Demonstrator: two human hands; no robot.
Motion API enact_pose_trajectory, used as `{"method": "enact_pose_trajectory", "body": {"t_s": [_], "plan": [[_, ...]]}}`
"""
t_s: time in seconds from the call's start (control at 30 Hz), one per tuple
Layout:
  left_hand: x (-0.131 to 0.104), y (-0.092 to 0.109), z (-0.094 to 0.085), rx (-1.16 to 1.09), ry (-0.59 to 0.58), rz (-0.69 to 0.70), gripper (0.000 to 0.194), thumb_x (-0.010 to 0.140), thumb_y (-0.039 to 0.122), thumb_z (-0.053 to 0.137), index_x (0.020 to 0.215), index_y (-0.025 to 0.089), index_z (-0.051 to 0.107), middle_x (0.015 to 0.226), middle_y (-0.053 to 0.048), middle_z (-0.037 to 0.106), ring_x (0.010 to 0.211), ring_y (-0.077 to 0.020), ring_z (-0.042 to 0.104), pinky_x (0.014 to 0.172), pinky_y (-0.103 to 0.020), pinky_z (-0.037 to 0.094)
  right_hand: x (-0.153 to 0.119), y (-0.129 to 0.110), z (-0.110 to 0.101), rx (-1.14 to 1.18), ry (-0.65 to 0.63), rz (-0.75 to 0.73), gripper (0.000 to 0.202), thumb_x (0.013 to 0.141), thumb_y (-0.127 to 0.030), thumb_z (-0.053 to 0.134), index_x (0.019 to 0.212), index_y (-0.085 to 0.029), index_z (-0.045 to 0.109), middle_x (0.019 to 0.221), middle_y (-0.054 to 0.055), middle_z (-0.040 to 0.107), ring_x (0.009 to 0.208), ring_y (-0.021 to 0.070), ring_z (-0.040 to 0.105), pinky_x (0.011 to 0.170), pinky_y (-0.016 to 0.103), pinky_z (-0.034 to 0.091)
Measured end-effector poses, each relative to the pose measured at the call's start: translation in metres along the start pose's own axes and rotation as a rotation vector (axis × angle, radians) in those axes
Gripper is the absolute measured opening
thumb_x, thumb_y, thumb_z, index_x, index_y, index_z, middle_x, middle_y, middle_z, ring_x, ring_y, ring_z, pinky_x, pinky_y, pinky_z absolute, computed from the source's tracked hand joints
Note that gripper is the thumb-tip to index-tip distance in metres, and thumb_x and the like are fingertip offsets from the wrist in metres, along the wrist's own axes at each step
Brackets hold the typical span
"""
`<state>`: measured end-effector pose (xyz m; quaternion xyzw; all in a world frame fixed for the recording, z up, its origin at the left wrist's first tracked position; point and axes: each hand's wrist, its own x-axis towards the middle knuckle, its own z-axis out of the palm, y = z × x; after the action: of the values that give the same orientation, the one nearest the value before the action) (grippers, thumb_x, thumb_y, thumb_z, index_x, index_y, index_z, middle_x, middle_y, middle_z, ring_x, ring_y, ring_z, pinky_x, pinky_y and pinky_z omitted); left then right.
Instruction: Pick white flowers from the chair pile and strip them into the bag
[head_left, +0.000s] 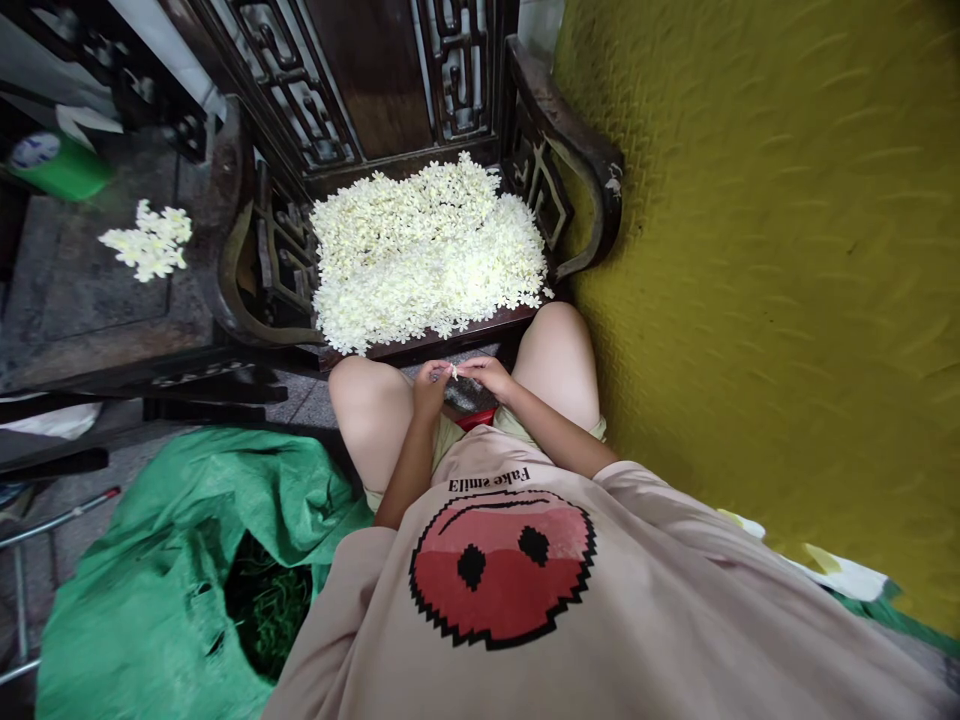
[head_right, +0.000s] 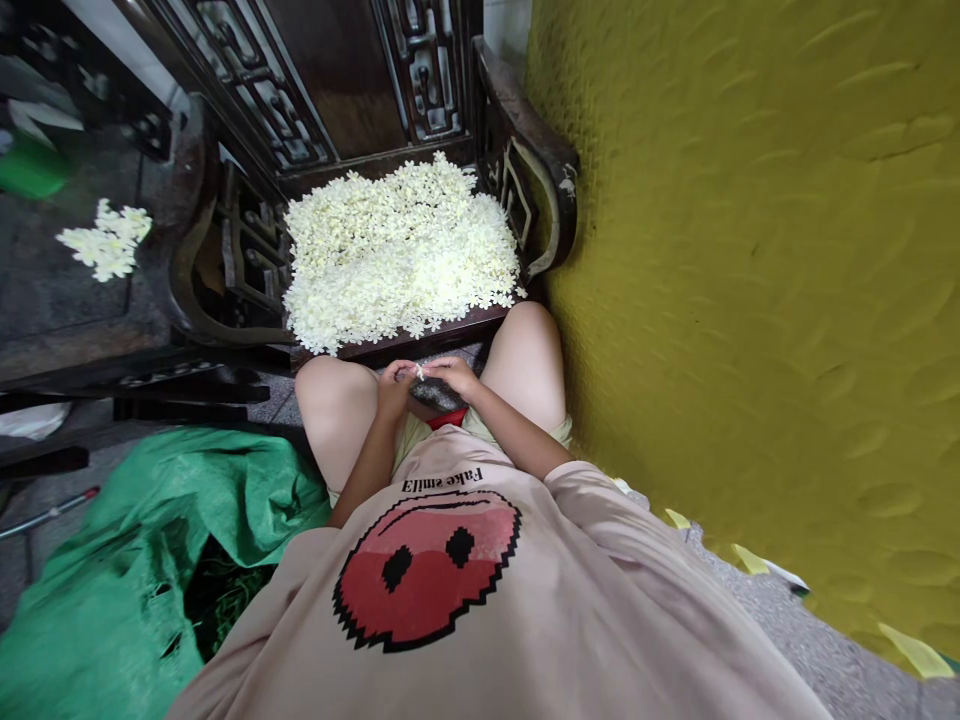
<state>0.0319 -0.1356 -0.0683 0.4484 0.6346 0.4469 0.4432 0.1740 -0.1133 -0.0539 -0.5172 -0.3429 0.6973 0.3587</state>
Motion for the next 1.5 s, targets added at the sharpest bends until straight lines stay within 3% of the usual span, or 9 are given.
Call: {"method": "enact_pose_trajectory", "body": {"t_s": [0.27, 0.43, 0.63, 0.83, 1.0, 1.17, 1.37, 1.5], "plan": [[-0.003, -0.003, 0.0, 0.124, -0.015, 0.111, 0.008, 0.078, 0.026, 0.053, 0.079, 0.02, 0.058, 0.079, -0.001, 0.058, 0.076, -0.0139, 0.054, 0.074, -0.026, 0.043, 0.005, 0.006, -0.004, -0.02, -0.064, 0.05, 0.039, 0.055, -0.047, 0.075, 0.073, -0.013, 0.07, 0.048, -0.005, 0.048, 0.046, 0.0056, 0.033, 0.047, 0.022, 0.019], [-0.004, -0.001, 0.002, 0.203, -0.041, 0.181, 0.007, 0.08, 0.023, 0.052, 0.079, 0.02, 0.058, 0.08, -0.003, 0.057, 0.077, -0.0153, 0.053, 0.075, -0.028, 0.042, 0.006, 0.006, -0.003, -0.054, -0.087, -0.043, 0.039, 0.054, -0.042, 0.076, 0.08, -0.013, 0.07, 0.059, -0.003, 0.057, 0.051, 0.0065, 0.036, 0.05, 0.022, 0.024], [-0.006, 0.002, 0.004, 0.2, -0.035, 0.125, 0.006, 0.08, 0.023, 0.051, 0.081, 0.019, 0.055, 0.081, -0.002, 0.058, 0.079, -0.0156, 0.053, 0.076, -0.028, 0.042, 0.006, 0.006, -0.002, -0.128, -0.065, -0.24, 0.031, 0.056, -0.037, 0.074, 0.075, -0.013, 0.071, 0.062, -0.002, 0.057, 0.062, 0.01, 0.045, 0.061, 0.024, 0.033], [-0.006, 0.004, 0.008, 0.069, -0.054, 0.003, 0.005, 0.078, 0.023, 0.053, 0.079, 0.019, 0.056, 0.077, 0.0, 0.059, 0.075, -0.0139, 0.055, 0.075, -0.026, 0.042, 0.007, 0.005, -0.004, -0.181, -0.031, -0.305, 0.025, 0.057, -0.035, 0.074, 0.069, -0.014, 0.069, 0.058, -0.004, 0.052, 0.06, 0.0094, 0.042, 0.061, 0.024, 0.032], [-0.002, -0.003, 0.01, -0.09, -0.066, -0.069, 0.005, 0.076, 0.024, 0.057, 0.076, 0.019, 0.055, 0.07, 0.002, 0.056, 0.068, -0.0119, 0.052, 0.072, -0.025, 0.041, 0.007, 0.002, -0.005, -0.144, -0.098, -0.246, 0.025, 0.058, -0.035, 0.073, 0.069, -0.015, 0.064, 0.059, -0.004, 0.052, 0.059, 0.009, 0.042, 0.058, 0.023, 0.031], [0.003, -0.014, 0.012, -0.272, -0.114, -0.218, 0.015, 0.074, 0.031, 0.063, 0.075, 0.019, 0.054, 0.066, 0.002, 0.056, 0.063, -0.0109, 0.052, 0.065, -0.023, 0.04, 0.01, 0.003, -0.009, 0.023, -0.173, -0.06, 0.024, 0.061, -0.033, 0.071, 0.067, -0.016, 0.055, 0.056, -0.006, 0.047, 0.049, 0.006, 0.036, 0.047, 0.02, 0.022], [0.007, -0.013, 0.01, -0.43, -0.019, -0.325, 0.026, 0.072, 0.039, 0.068, 0.077, 0.018, 0.053, 0.066, 0.001, 0.056, 0.063, -0.0103, 0.054, 0.057, -0.02, 0.039, 0.014, 0.006, -0.008, 0.176, -0.089, 0.069, 0.022, 0.069, -0.029, 0.068, 0.07, -0.016, 0.05, 0.052, -0.008, 0.04, 0.042, 0.0039, 0.031, 0.043, 0.019, 0.017], [0.009, -0.004, -0.002, -0.506, 0.143, -0.32, 0.027, 0.076, 0.042, 0.064, 0.073, 0.019, 0.05, 0.067, 0.001, 0.054, 0.065, -0.009, 0.054, 0.055, -0.018, 0.039, 0.016, -0.002, -0.016, 0.276, 0.087, 0.092, 0.017, 0.074, -0.024, 0.061, 0.069, -0.017, 0.047, 0.056, -0.007, 0.042, 0.042, 0.0034, 0.032, 0.041, 0.018, 0.019]]}}
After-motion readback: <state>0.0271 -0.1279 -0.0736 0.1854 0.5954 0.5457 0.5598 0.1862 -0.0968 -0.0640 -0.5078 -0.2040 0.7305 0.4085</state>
